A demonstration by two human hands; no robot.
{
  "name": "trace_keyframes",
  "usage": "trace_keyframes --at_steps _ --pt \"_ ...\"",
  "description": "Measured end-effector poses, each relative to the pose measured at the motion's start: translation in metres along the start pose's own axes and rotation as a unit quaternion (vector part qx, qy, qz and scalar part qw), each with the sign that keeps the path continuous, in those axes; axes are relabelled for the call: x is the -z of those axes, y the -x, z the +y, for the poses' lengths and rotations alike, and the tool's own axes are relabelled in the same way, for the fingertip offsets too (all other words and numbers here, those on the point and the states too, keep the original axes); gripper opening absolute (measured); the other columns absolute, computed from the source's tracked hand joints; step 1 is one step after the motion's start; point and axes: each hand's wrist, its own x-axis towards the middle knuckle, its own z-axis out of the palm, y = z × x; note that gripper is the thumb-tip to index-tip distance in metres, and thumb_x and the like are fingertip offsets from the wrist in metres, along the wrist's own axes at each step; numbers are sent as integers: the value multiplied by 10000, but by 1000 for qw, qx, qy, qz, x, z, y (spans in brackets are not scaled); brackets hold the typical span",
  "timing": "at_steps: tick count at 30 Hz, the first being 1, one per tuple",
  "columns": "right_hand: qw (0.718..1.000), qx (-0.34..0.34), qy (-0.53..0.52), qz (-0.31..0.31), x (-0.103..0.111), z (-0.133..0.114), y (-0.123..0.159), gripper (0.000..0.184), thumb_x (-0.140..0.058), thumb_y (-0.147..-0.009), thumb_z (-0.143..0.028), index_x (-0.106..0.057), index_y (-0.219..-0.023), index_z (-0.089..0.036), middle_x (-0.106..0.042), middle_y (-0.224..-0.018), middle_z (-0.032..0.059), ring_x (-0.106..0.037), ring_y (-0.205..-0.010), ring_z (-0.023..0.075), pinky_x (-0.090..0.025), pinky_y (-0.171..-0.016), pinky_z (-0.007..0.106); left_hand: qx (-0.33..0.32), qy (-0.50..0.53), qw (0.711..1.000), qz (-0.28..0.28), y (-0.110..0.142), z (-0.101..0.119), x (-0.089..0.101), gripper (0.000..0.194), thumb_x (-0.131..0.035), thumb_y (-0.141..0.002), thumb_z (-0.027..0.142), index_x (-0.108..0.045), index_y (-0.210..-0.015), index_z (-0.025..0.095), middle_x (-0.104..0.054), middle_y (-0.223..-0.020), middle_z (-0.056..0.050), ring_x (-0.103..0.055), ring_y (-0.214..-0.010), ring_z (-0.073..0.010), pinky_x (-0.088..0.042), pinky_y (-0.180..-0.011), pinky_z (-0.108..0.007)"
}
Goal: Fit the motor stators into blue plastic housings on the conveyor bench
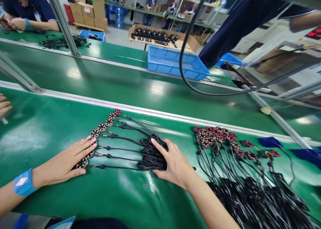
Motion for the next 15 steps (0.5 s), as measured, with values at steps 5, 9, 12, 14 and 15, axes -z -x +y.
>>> trace_keyframes --at_steps 5,9,12,14,15 --pt "998 -61 -10 19 -2 -7 51 1076 -803 -701 -377 -245 -1621 -354 -400 -1415 181 -511 -1260 413 -535 -1001 546 -57 11 998 11 -24 6 -1 869 -535 -983 586 -63 -1639 267 -292 -1655 -86 -341 -1513 -296 -389 -1195 -405" --pt "992 -126 -9 22 1 -6 87 1083 -810 -697 -384 -239 -1617 -383 -431 -1382 154 -525 -1256 394 -551 -985 533 -96 10 995 9 -51 15 -7 863 -537 -983 584 -75 -1639 268 -292 -1653 -87 -357 -1505 -298 -413 -1173 -402" --pt "986 -165 -5 24 4 0 102 1067 -802 -710 -375 -239 -1617 -385 -437 -1372 144 -523 -1267 377 -547 -1002 518 -127 10 992 5 -72 23 -12 880 -522 -989 589 -30 -1638 256 -278 -1654 -103 -351 -1506 -308 -407 -1180 -427" --pt "982 -186 -1 17 6 4 105 1045 -794 -725 -384 -250 -1617 -377 -446 -1372 146 -527 -1266 375 -550 -996 508 -138 19 990 2 -82 26 -15 881 -515 -994 585 -12 -1636 253 -261 -1658 -107 -330 -1515 -307 -394 -1192 -435" --pt "981 -193 0 11 6 6 105 1038 -792 -731 -391 -254 -1618 -367 -457 -1368 150 -532 -1263 375 -547 -998 507 -138 25 990 0 -86 26 -16 876 -515 -996 581 -11 -1635 256 -251 -1662 -105 -316 -1520 -306 -384 -1200 -437"
